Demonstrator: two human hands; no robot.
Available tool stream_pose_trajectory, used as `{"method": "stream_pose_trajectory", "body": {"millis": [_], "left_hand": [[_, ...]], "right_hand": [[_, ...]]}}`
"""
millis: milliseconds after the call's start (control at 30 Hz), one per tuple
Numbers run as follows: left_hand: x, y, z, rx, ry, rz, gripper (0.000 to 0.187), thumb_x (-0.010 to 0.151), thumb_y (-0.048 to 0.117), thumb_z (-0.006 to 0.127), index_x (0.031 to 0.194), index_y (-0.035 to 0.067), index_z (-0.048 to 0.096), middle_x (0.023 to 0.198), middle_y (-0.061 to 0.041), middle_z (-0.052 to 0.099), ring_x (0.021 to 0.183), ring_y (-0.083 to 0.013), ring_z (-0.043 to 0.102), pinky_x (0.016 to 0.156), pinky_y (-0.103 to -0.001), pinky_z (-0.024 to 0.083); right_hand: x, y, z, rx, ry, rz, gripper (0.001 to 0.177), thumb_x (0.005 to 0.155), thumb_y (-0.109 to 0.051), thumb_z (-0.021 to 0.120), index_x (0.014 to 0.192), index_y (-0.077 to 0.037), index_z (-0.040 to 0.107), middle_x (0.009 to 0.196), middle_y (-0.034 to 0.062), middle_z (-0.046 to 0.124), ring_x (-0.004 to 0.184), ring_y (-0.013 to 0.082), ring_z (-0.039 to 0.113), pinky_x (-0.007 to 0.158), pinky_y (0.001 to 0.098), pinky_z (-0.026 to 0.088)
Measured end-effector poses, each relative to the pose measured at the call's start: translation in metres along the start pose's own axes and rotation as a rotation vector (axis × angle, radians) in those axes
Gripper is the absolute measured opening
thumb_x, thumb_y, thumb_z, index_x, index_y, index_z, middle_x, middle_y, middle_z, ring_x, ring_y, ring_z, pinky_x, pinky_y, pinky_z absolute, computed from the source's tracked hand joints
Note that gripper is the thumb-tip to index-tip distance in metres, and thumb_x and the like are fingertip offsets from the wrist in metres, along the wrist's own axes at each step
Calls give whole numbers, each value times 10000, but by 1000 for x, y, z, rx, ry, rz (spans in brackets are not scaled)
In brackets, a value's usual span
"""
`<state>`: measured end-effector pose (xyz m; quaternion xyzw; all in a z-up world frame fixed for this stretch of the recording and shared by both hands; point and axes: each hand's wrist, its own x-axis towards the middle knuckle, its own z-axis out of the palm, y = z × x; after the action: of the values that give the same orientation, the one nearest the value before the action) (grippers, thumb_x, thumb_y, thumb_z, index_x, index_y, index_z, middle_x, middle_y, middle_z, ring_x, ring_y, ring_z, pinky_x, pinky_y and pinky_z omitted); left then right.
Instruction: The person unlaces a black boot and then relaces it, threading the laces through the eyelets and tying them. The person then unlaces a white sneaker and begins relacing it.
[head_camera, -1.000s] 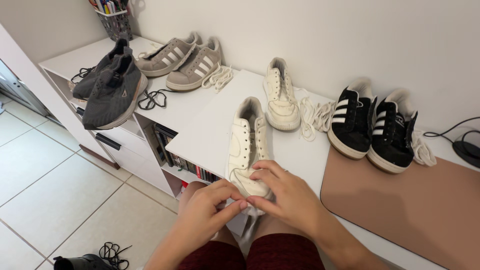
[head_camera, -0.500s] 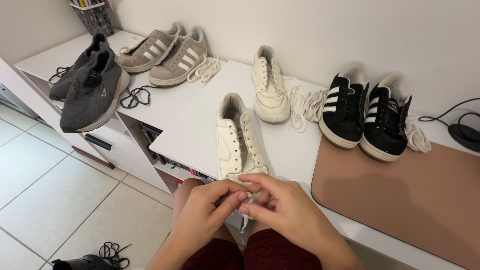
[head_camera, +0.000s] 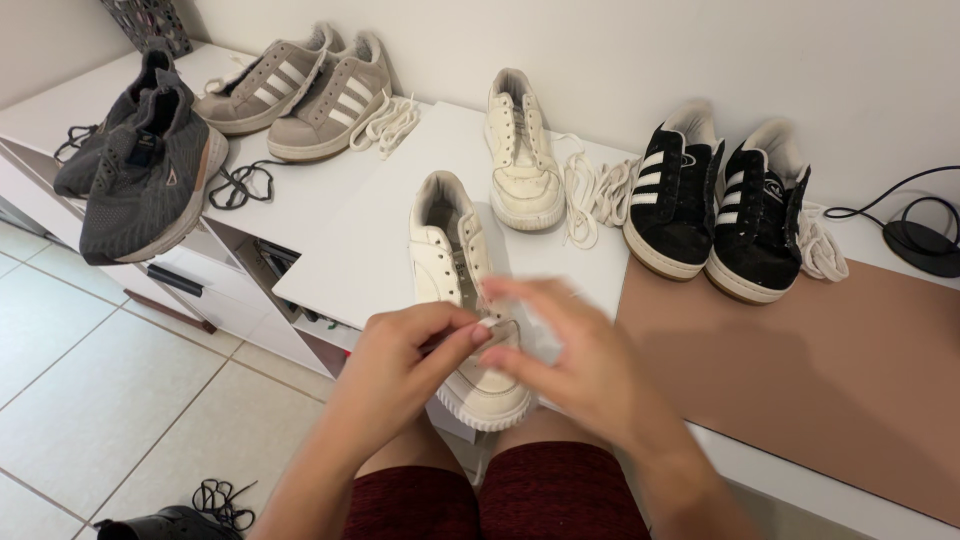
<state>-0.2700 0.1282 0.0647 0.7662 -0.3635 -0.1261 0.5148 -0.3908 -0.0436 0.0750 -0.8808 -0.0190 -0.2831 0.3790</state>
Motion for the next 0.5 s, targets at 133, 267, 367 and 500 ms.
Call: {"method": "stream_pose_trajectory", "body": {"millis": [133,267,367,500], "left_hand": [[3,-7,1,-202,-36,21,234,945,230,700,1054,40,784,689,23,631,615,-44,483,523,-231,387],[3,-23,-10,-301,-24,-110,263,915,200,713,1112,44,786,719,8,646,614,-69,502,537,-235,393],[2,-33,-10,-419,-11,-102,279,902,181,698,1130,32,761,753,22,694,637,-57,574,561,-223,453],[2,-38,-4,-406,51,-86,268,906,167,739,1115,-1,752,782,2,689,668,-71,568,592,-234,463]], "right_hand": [[3,16,13,182,-107,409,347,967,-207,667,1294,-135,760,861,66,785,758,125,710,652,270,564],[4,40,7,506,137,300,243,1013,-156,585,1112,30,705,909,147,736,822,187,703,750,293,592],[6,47,9,1147,29,307,167,1004,-149,522,996,-4,605,1077,188,760,821,255,715,647,343,582],[12,36,21,1509,-130,272,143,1007,-161,533,965,-24,537,772,126,640,808,279,680,672,384,563]]}}
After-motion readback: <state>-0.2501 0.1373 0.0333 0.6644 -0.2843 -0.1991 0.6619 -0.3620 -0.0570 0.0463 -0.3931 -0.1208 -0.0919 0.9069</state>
